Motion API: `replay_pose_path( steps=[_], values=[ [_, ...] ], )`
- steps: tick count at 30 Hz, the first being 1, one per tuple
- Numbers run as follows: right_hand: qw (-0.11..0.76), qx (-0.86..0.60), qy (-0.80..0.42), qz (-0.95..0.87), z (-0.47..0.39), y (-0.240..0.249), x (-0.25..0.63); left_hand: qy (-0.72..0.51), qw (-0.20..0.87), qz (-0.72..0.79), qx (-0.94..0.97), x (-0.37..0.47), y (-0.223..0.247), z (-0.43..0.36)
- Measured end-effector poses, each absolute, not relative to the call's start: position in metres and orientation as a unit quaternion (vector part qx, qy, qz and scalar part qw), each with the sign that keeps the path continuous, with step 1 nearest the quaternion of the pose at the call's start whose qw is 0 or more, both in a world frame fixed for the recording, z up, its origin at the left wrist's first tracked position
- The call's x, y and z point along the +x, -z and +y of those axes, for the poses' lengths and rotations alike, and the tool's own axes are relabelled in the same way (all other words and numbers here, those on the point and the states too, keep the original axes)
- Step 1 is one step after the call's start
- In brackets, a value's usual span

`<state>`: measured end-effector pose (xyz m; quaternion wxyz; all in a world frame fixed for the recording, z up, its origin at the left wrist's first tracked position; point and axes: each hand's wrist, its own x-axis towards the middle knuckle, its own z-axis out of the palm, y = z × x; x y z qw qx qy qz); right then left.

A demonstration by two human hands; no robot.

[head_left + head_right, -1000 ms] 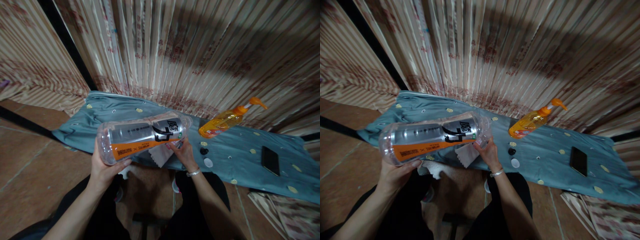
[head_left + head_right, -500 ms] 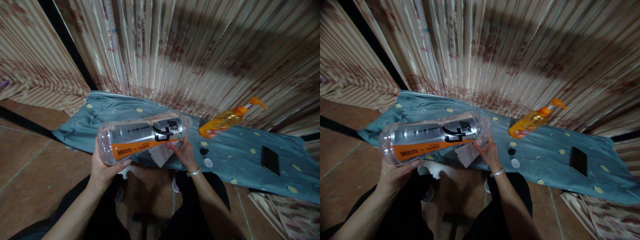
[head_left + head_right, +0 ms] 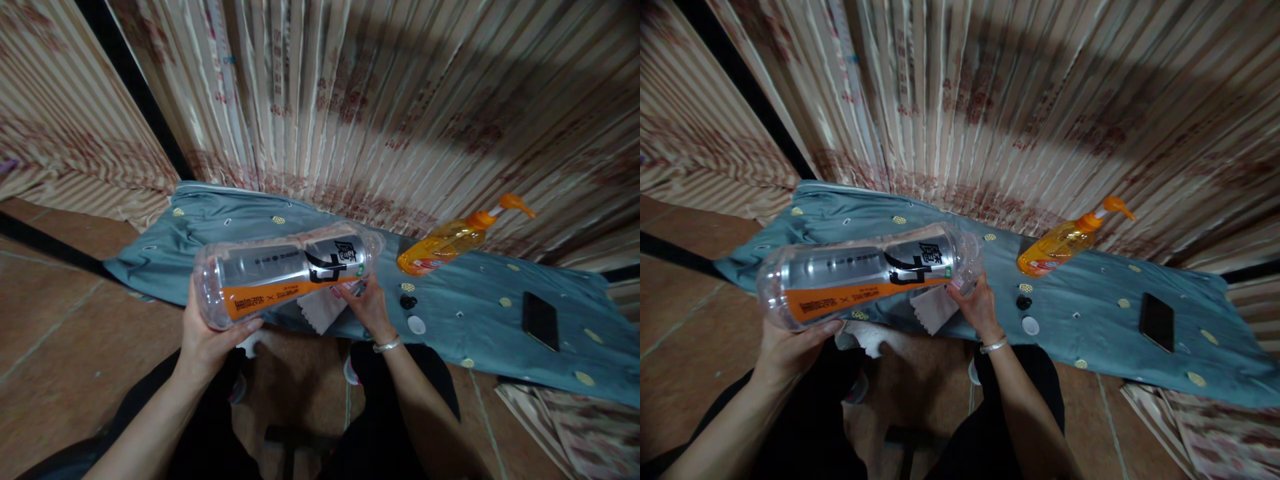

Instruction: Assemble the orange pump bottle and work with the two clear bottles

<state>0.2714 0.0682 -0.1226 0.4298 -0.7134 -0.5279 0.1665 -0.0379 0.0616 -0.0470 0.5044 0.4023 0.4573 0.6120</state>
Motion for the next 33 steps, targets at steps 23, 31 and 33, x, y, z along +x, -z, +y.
replay_pose_path(
  steps=[23, 31, 33],
  values=[
    [0.439, -0.701, -0.167, -0.536, 0.068, 0.123, 0.272, -0.612, 0.5, 0.461, 0.405, -0.036, 0.046, 0.062],
    [0.425, -0.715, -0.173, -0.528, 0.068, 0.121, 0.272, -0.61, 0.495, 0.479, 0.392, -0.034, 0.042, 0.063],
    [0.424, -0.716, -0.168, -0.528, 0.068, 0.121, 0.272, -0.609, 0.495, 0.478, 0.395, -0.033, 0.042, 0.063]
  ],
)
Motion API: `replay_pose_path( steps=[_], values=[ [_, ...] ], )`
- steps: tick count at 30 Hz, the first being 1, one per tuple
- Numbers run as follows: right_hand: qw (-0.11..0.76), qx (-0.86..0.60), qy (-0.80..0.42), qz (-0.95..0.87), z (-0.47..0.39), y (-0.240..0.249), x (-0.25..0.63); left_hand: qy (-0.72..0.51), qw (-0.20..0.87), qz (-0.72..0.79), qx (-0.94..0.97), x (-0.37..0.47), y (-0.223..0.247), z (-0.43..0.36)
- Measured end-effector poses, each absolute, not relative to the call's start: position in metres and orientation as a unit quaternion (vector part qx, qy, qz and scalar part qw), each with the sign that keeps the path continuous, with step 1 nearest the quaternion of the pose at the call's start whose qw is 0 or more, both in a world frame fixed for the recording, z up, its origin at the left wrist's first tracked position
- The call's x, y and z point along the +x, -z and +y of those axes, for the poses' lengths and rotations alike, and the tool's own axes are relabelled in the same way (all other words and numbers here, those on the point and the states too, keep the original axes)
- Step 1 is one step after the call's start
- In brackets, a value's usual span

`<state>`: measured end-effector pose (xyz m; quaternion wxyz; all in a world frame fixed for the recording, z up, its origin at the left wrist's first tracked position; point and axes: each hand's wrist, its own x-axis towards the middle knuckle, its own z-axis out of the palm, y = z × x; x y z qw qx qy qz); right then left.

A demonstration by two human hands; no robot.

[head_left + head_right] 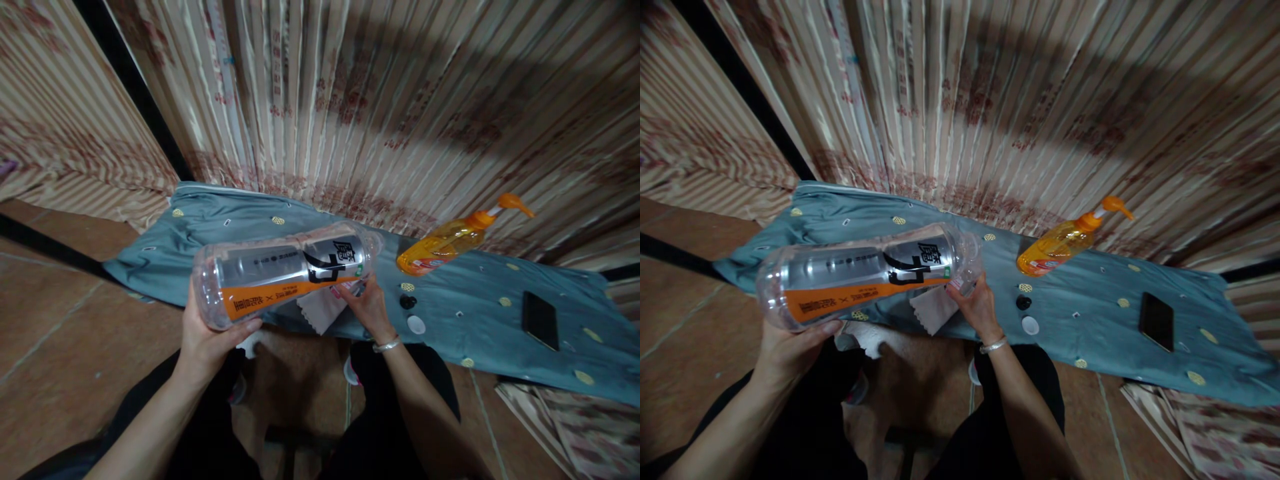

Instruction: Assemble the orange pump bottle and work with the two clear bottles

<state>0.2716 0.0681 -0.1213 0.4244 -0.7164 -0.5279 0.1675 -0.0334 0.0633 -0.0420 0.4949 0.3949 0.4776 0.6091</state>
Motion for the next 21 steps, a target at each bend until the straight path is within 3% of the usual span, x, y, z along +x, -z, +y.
replay_pose_path(
  steps=[11, 21],
  values=[
    [0.419, -0.718, -0.181, -0.526, 0.07, 0.121, 0.27, -0.591, 0.507, 0.456, 0.43, -0.047, 0.059, 0.063],
    [0.423, -0.712, -0.16, -0.536, 0.073, 0.128, 0.27, -0.605, 0.516, 0.453, 0.402, -0.038, 0.046, 0.064]
  ],
)
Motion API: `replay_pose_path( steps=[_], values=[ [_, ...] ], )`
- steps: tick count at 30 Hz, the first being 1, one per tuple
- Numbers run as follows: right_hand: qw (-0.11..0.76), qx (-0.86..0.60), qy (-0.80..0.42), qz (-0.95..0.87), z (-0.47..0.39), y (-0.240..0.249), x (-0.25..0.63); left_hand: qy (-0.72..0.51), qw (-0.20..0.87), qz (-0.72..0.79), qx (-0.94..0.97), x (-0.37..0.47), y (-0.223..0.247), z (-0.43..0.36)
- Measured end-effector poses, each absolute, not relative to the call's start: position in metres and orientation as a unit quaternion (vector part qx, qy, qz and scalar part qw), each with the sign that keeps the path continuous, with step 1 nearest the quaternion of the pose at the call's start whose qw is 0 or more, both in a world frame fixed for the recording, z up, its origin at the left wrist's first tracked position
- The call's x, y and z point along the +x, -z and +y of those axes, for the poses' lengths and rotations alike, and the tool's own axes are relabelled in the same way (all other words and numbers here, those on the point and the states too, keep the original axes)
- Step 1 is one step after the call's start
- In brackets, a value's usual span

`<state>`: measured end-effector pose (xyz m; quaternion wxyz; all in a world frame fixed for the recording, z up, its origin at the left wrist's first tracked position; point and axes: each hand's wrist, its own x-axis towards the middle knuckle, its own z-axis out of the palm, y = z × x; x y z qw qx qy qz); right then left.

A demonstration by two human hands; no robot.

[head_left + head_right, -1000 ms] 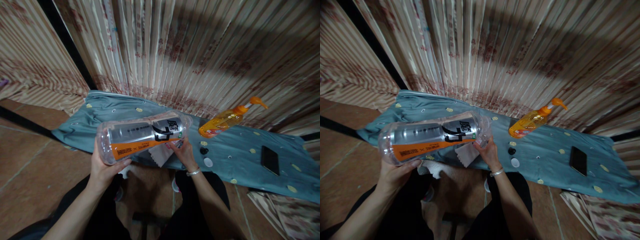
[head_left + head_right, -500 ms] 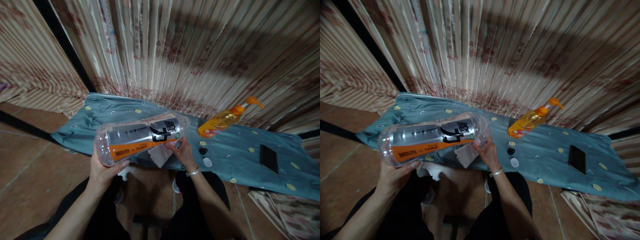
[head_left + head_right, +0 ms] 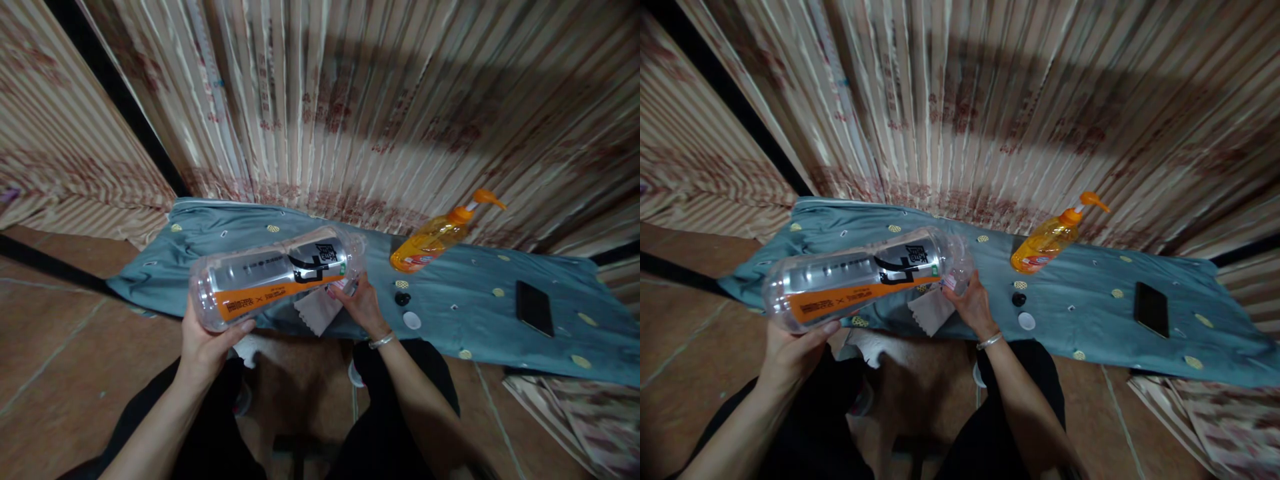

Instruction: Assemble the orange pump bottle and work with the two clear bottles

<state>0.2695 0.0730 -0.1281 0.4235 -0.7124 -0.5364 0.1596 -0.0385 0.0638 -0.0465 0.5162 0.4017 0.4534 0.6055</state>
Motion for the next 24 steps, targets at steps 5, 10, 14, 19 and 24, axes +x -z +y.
replay_pose_path(
  steps=[5, 10, 14, 19, 24],
  values=[
    [0.43, -0.706, -0.151, -0.542, 0.073, 0.126, 0.267, -0.59, 0.522, 0.449, 0.422, -0.045, 0.05, 0.063],
    [0.423, -0.71, -0.161, -0.54, 0.073, 0.124, 0.266, -0.586, 0.522, 0.443, 0.434, -0.046, 0.048, 0.063],
    [0.412, -0.722, -0.16, -0.533, 0.074, 0.123, 0.266, -0.575, 0.526, 0.445, 0.442, -0.048, 0.049, 0.065],
    [0.415, -0.717, -0.172, -0.533, 0.073, 0.116, 0.263, -0.573, 0.518, 0.45, 0.448, -0.052, 0.054, 0.066],
    [0.406, -0.711, -0.192, -0.541, 0.07, 0.108, 0.263, -0.58, 0.506, 0.461, 0.442, -0.054, 0.054, 0.063]
  ],
)
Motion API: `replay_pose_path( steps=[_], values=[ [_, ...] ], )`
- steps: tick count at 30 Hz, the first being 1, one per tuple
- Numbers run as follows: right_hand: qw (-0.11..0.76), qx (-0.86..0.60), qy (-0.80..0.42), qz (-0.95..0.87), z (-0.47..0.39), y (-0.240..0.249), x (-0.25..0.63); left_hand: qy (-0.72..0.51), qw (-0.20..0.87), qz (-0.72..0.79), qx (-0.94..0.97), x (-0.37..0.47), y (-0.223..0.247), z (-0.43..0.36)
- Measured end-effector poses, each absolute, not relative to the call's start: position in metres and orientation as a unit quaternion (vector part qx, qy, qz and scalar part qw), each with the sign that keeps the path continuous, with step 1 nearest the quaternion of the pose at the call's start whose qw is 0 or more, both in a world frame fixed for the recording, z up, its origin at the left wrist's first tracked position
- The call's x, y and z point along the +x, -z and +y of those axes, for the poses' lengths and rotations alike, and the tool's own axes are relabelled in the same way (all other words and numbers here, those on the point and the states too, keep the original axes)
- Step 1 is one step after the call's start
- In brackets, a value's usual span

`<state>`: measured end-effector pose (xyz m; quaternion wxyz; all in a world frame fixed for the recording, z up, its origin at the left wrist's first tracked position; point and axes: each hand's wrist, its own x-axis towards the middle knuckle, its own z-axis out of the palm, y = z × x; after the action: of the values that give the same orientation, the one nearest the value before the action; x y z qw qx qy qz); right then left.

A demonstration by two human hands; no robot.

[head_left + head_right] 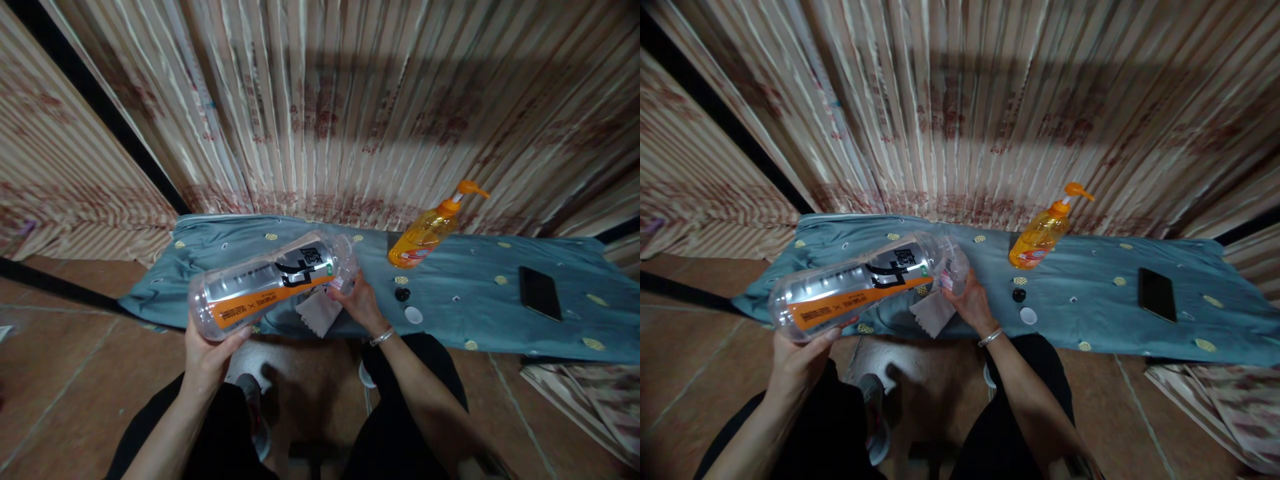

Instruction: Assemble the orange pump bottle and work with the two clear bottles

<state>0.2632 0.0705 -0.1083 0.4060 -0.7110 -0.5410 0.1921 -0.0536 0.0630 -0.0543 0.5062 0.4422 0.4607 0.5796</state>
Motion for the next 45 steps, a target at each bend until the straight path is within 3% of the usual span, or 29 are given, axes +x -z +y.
replay_pose_path(
  steps=[32, 45],
  values=[
    [0.418, -0.712, -0.187, -0.532, 0.072, 0.106, 0.259, -0.593, 0.481, 0.475, 0.437, -0.039, 0.043, 0.045],
    [0.442, -0.681, -0.163, -0.561, 0.08, 0.13, 0.268, -0.608, 0.474, 0.477, 0.421, -0.03, 0.042, 0.031]
  ],
)
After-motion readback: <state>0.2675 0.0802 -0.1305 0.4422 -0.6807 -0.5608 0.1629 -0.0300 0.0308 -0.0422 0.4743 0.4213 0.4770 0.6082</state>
